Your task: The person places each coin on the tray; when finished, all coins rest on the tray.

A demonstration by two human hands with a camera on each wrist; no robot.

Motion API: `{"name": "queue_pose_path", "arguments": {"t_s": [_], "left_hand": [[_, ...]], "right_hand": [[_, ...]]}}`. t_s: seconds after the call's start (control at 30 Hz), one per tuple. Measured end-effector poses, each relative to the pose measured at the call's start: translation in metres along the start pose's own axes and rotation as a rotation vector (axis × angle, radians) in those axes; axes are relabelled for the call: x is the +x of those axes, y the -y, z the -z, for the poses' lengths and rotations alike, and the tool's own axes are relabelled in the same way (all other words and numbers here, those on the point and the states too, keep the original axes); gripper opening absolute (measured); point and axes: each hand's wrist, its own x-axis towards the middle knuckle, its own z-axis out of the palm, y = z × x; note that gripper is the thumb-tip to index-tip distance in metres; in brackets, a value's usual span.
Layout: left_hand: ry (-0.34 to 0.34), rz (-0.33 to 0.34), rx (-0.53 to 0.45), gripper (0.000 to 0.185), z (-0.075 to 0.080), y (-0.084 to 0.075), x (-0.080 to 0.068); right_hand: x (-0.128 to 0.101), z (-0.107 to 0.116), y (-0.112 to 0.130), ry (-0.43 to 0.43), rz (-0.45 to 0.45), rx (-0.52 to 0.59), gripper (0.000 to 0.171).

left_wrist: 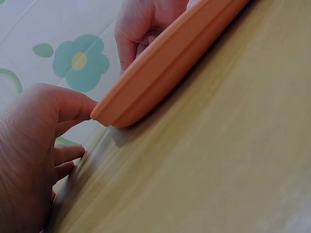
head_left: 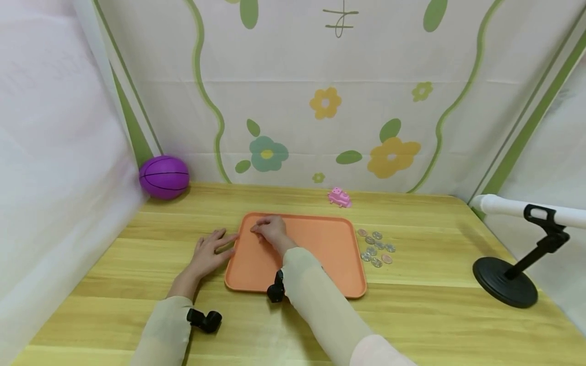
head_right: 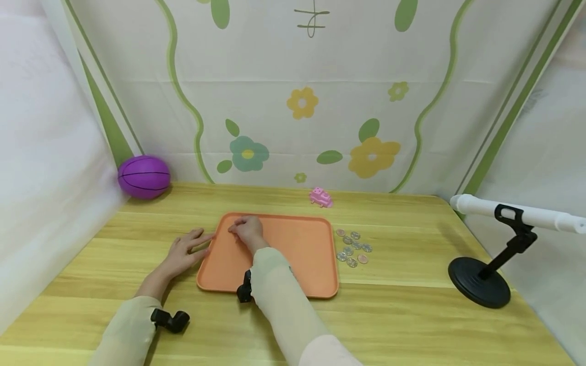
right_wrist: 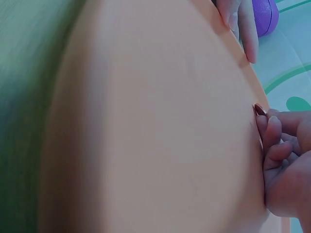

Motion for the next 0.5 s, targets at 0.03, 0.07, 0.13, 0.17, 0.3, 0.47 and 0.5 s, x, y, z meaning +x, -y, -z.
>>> {"name": "queue_pose_path", "arguments": {"t_s": [0.03, 0.07, 0.13, 0.17, 0.3, 0.47, 0.5], "left_hand": [[0.0, -0.001, 0.001, 0.041, 0.0, 0.0, 0.0], [0.0, -0.001, 0.001, 0.041, 0.0, 0.0, 0.0], [-0.002, 0.0, -0.001, 0.041, 0.0, 0.0, -0.001], [-0.002, 0.001, -0.002, 0.041, 0.0, 0.0, -0.001], [0.002, 0.005, -0.008, 0.041, 0.0, 0.0, -0.002], [0.008, 0.001, -0.002, 0.042, 0.0, 0.001, -0.001], [0.007, 0.0, -0.002, 0.042, 0.0, 0.001, -0.001]], "right_hand": [[0.0, 0.0, 0.0, 0.003, 0.004, -0.004, 0.015], [0.0, 0.0, -0.001, 0.006, 0.003, -0.004, 0.015], [0.001, 0.0, -0.002, 0.021, 0.022, 0.002, 0.015], [0.001, 0.0, -0.003, 0.027, 0.023, 0.002, 0.015], [0.001, 0.001, -0.003, 0.049, 0.001, 0.0, 0.017], [-0.013, 0.006, 0.013, 0.102, -0.026, -0.025, 0.027], [-0.014, 0.007, 0.014, 0.108, -0.023, -0.033, 0.029]]}}
